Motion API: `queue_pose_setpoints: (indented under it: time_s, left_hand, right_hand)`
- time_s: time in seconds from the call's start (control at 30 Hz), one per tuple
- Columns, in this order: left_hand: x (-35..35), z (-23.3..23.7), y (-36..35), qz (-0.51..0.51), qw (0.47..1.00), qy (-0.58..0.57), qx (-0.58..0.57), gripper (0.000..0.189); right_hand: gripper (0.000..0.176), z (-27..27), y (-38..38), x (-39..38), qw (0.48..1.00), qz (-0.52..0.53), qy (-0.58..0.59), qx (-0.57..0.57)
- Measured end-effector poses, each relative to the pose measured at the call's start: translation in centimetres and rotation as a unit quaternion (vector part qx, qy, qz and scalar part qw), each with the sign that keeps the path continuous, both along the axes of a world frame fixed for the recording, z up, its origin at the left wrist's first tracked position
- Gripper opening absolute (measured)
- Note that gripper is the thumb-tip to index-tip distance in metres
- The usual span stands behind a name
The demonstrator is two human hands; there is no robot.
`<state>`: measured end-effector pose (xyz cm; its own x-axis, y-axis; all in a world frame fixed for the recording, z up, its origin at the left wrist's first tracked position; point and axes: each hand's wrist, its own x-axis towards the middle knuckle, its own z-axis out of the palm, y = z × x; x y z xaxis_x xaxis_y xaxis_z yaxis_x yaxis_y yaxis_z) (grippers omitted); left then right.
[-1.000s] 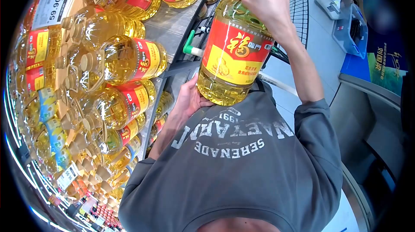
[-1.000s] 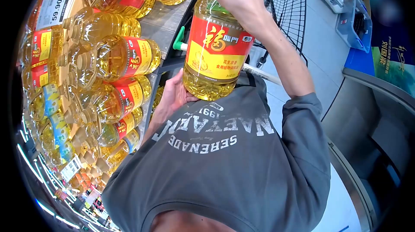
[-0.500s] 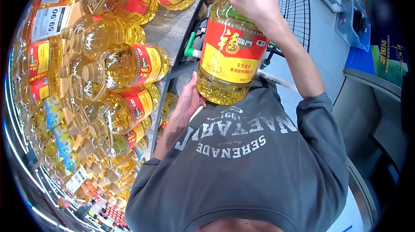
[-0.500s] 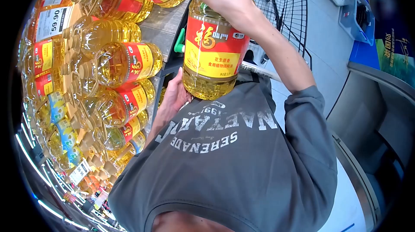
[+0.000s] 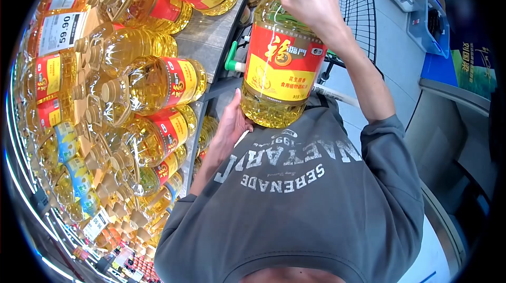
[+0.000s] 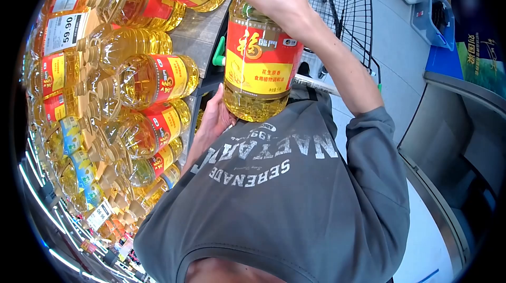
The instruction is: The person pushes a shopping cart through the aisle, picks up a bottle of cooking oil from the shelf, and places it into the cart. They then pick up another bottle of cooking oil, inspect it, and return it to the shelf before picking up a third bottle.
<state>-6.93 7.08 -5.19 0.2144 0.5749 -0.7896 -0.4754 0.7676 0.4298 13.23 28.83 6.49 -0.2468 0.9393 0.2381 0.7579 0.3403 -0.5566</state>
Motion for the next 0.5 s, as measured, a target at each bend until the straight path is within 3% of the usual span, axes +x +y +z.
queue_pose_setpoints:
  time_s: [0.13,0.33,0.43,0.5]
  left_hand:
    - [0.1,0.1,0.0,-0.012,1.000,0.011,0.017,0.059]
    - [0.1,0.1,0.0,-0.018,1.000,0.014,0.019,0.061]
    - [0.2,0.4,0.1,-0.018,1.000,0.018,0.017,0.062]
    - [0.2,0.4,0.1,-0.022,0.999,0.011,0.020,0.062]
  right_hand:
    - [0.025,0.5,-0.7,0.2,0.999,0.012,0.025,0.046]
    - [0.027,-0.2,-0.3,0.2,1.000,-0.014,0.015,0.014]
    - [0.034,-4.1,0.8,0.4,0.995,-0.015,-0.017,0.092]
    - [0.034,-3.7,0.7,0.6,0.998,-0.011,-0.021,0.064]
